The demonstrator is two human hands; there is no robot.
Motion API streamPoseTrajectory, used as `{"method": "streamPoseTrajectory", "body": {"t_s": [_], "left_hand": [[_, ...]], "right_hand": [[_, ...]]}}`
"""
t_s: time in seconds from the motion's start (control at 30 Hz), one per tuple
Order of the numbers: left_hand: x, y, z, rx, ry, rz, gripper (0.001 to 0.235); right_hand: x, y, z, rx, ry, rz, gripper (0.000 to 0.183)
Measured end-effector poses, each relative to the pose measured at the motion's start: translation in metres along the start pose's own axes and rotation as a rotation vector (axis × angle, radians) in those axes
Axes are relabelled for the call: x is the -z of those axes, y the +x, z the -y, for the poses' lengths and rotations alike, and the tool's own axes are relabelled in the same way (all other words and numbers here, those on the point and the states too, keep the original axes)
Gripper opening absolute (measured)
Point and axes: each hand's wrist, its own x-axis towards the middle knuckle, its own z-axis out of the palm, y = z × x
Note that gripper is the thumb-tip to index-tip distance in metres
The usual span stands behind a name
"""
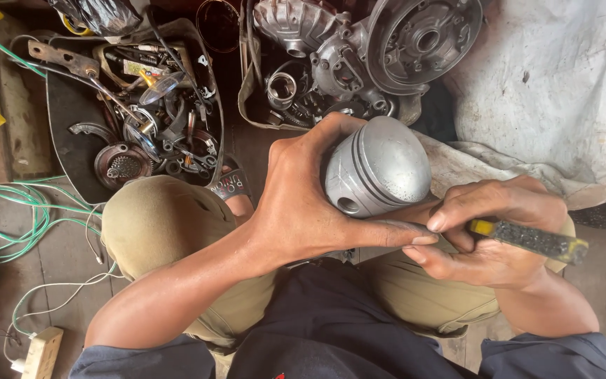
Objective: Cleaning a motorcycle engine piston using a brush and a scraping tool to remove carbon deposits
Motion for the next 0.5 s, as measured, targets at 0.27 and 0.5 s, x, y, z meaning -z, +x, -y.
{"method": "streamPoseTrajectory", "body": {"t_s": [0.27, 0.5], "left_hand": [[0.001, 0.0, 0.001, -0.013, -0.019, 0.02, 0.075], [0.0, 0.0, 0.001, -0.032, -0.017, 0.026, 0.079]], "right_hand": [[0.013, 0.0, 0.005, -0.052, 0.035, 0.15, 0.035], [0.007, 0.002, 0.006, 0.032, 0.061, 0.101, 0.029]]}}
